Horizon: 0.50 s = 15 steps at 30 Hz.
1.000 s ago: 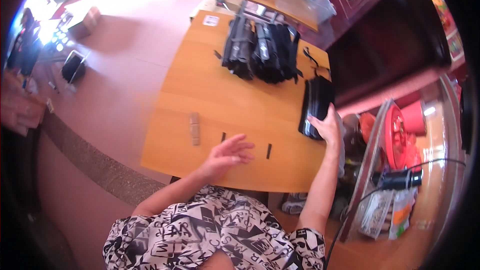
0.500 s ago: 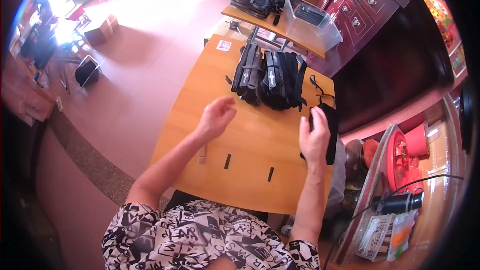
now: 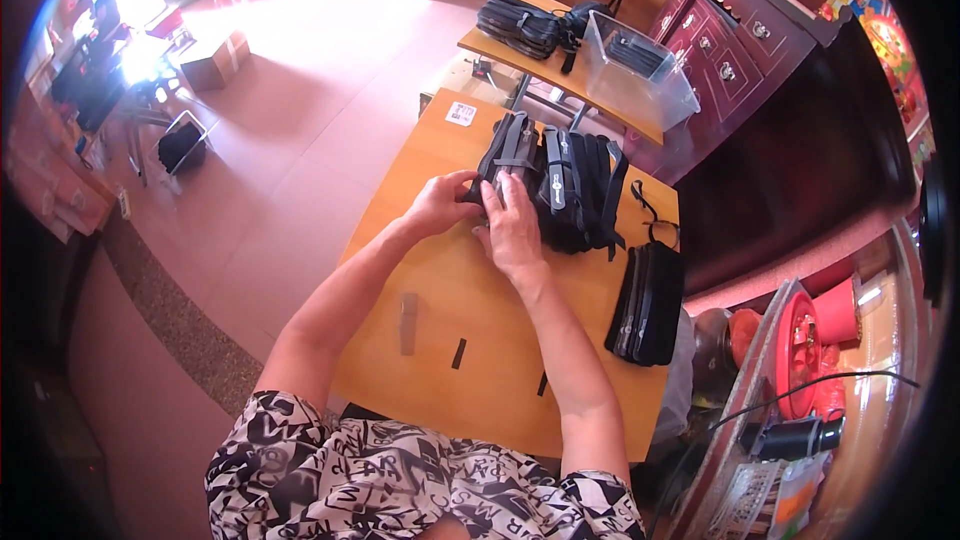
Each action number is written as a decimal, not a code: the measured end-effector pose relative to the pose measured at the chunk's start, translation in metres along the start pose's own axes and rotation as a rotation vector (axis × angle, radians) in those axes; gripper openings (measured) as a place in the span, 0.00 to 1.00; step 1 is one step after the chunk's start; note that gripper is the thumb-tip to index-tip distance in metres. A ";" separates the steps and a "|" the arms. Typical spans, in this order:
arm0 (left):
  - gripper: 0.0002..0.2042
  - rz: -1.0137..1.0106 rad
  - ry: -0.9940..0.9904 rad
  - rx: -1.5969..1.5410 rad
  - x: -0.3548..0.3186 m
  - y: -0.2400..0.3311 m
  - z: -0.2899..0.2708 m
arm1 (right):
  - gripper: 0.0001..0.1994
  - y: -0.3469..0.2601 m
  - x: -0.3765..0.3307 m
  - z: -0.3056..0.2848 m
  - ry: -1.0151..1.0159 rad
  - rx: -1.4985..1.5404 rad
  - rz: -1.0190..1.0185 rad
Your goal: Arranging and stacking black fabric straps with velcro fasteners on a wooden table.
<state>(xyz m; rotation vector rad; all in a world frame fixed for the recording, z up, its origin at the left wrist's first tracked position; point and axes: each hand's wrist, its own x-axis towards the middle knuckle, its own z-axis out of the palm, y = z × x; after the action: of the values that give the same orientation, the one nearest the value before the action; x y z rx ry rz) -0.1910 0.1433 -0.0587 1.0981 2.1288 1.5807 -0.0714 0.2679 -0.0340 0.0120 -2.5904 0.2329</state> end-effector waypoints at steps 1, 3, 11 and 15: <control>0.27 -0.079 -0.017 -0.097 0.000 0.003 0.001 | 0.30 0.001 0.000 0.003 -0.003 -0.003 0.002; 0.25 -0.160 -0.037 -0.199 0.000 0.009 0.003 | 0.24 0.003 -0.003 0.017 0.133 -0.049 0.030; 0.21 -0.289 0.127 -0.474 0.007 0.001 -0.012 | 0.12 0.004 0.004 0.035 0.295 -0.246 0.008; 0.22 -0.327 0.128 -0.333 0.004 0.015 -0.013 | 0.11 -0.020 0.011 0.027 0.219 -0.290 0.127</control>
<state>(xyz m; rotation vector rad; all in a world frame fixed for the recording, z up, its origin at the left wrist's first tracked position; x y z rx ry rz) -0.1953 0.1387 -0.0391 0.5270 1.9022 1.7912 -0.0933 0.2440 -0.0474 -0.2680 -2.3840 -0.0929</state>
